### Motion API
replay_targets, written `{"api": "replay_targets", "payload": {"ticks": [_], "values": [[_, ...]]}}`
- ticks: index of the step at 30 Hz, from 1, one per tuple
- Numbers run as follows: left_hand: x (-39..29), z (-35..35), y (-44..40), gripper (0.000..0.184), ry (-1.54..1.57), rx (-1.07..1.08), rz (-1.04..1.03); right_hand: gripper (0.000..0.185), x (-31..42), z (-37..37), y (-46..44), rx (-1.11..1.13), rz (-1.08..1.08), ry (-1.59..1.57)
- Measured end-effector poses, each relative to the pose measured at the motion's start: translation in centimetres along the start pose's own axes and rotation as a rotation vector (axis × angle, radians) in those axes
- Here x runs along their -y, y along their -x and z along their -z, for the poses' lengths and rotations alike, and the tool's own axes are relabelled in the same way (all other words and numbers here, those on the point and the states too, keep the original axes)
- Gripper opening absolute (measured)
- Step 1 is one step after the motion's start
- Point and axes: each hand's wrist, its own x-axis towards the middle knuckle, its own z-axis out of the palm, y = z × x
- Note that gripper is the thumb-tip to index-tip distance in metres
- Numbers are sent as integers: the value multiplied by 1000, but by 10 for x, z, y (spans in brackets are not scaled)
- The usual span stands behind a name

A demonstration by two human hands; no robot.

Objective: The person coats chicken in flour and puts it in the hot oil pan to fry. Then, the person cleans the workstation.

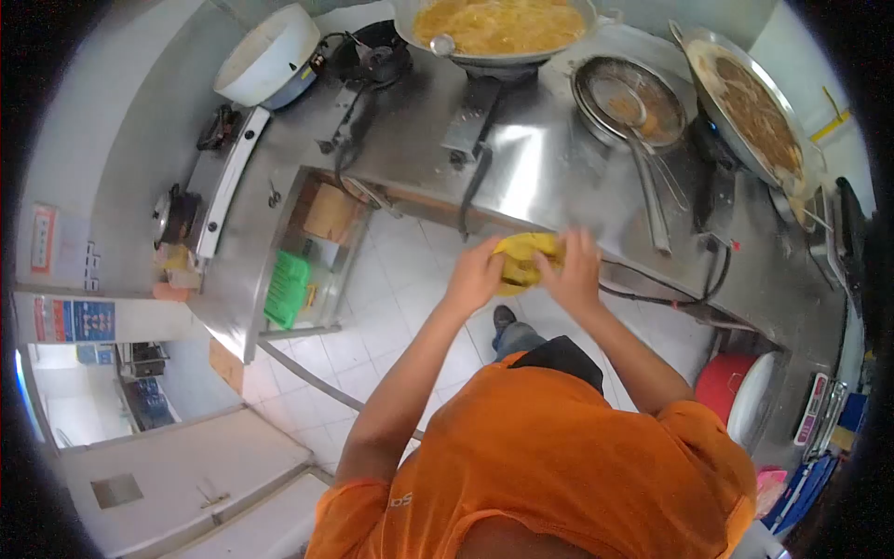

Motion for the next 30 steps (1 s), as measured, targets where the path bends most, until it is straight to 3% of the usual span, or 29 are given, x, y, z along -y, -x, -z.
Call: {"api": "replay_targets", "payload": {"ticks": [1,3,6,9,11,12,15,16,18,19,21,24,26,30], "values": [[0,1,-23,21,-134,88,-55,28,-10,-29,8,101,-40,-44],[1,0,-59,23,-393,268,-153,27,-26,-93,18,551,-131,-190],[11,-13,-73,32,-594,649,-1,29,-32,-158,16,844,-171,-356],[-4,38,-57,42,-192,336,-173,32,-35,-193,-8,862,-194,-451],[12,90,-53,48,-131,279,-280,36,-40,-216,-37,633,-192,-523],[21,119,-48,46,-59,269,-152,38,-42,-230,-50,423,-191,-571],[74,196,-18,41,149,105,236,43,50,-220,-173,-585,-569,-1193],[93,220,-4,40,105,46,281,44,32,-264,-189,-425,-557,-640],[124,267,21,38,35,-39,346,43,-1,-318,-254,-5,-475,45],[138,288,32,37,10,-66,364,42,-9,-328,-298,246,-430,182],[166,328,52,34,-30,-107,430,50,1,-346,-335,75,-513,88],[225,391,85,31,-17,-157,545,59,72,-301,-326,288,-206,502],[254,426,94,26,-25,-196,498,67,77,-305,-298,602,-41,795],[285,495,89,23,26,-193,546,74,131,-334,-208,347,181,438]]}}
